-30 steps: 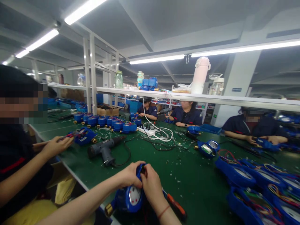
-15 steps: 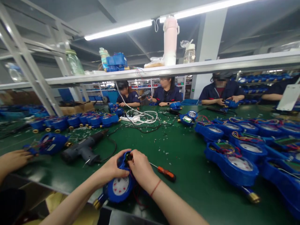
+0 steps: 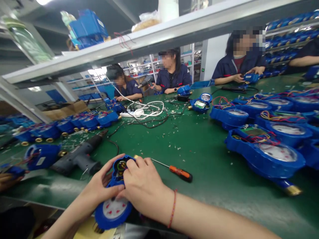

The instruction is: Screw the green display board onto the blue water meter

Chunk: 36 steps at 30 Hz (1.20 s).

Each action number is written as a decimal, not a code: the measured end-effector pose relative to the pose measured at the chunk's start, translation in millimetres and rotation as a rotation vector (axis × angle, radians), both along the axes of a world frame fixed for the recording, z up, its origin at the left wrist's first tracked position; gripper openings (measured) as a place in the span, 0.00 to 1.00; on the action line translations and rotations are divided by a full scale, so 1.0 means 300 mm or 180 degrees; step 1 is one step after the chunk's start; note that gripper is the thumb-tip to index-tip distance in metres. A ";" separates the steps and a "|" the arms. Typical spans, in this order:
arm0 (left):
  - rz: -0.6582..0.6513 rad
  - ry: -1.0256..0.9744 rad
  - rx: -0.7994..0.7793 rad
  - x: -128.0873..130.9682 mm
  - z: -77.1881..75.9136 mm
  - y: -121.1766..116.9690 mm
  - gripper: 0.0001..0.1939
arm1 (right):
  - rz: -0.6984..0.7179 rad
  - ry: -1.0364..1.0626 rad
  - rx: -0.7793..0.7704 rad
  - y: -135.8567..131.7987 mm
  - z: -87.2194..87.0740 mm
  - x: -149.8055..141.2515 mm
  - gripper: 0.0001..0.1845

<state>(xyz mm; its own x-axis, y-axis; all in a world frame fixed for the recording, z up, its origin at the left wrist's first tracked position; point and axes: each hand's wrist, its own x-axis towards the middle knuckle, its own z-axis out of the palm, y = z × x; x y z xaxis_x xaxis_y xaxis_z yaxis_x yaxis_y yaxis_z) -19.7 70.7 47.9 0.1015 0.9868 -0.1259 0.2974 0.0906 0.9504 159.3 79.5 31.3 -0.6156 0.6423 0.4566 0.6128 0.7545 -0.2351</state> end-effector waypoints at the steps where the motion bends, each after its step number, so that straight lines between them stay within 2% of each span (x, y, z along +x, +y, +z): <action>1: 0.0007 0.0017 -0.0011 -0.001 0.000 -0.003 0.46 | 0.0067 0.0006 -0.0112 0.002 -0.002 -0.001 0.15; 4: 0.0020 0.0058 -0.0012 -0.007 0.000 -0.012 0.47 | 0.0189 0.0372 -0.0868 0.011 -0.001 -0.007 0.08; 6: 0.0049 0.0096 0.0015 -0.010 -0.002 -0.015 0.47 | 0.0071 0.0646 -0.1259 0.016 0.004 -0.017 0.05; 10: 0.0070 0.0178 0.0162 -0.013 -0.012 -0.017 0.47 | -0.0143 0.0759 -0.1419 0.024 0.018 -0.044 0.05; 14: 0.0083 0.0070 0.0114 -0.025 -0.026 -0.020 0.47 | 0.0073 0.0744 -0.1470 0.034 0.020 -0.053 0.14; 18: 0.0142 0.0034 0.0079 -0.049 -0.039 -0.026 0.48 | 0.0130 0.0830 -0.1588 0.043 0.019 -0.047 0.13; 24: 0.0310 0.0045 0.0110 -0.063 -0.049 -0.040 0.50 | 0.0067 0.0675 -0.1342 0.041 0.068 -0.023 0.14; 26: 0.0395 0.0083 0.0154 -0.053 -0.046 -0.044 0.51 | 0.0055 0.0474 -0.1114 0.030 0.075 -0.017 0.15; 28: 0.0501 0.0140 0.0190 -0.037 -0.039 -0.048 0.51 | 0.0086 0.0317 -0.0697 0.016 0.068 -0.017 0.15; 31: 0.0629 0.0228 0.0223 -0.012 -0.026 -0.052 0.48 | 0.0162 0.0266 -0.0168 -0.002 0.047 -0.021 0.06; 33: 0.0619 0.0295 0.0253 0.002 -0.020 -0.050 0.48 | 0.0182 0.0181 -0.0066 -0.005 0.036 -0.025 0.05; 36: 0.0619 0.0331 0.0276 0.015 -0.018 -0.045 0.49 | 0.0175 -0.0010 -0.0194 0.002 0.030 -0.030 0.06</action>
<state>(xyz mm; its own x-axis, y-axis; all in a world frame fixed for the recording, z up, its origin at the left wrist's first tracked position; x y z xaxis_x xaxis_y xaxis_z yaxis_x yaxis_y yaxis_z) -15.3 57.3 42.5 -0.1007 0.9941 -0.0395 0.3790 0.0750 0.9224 150.3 80.0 40.4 -0.6522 0.6339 0.4157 0.5715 0.7714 -0.2797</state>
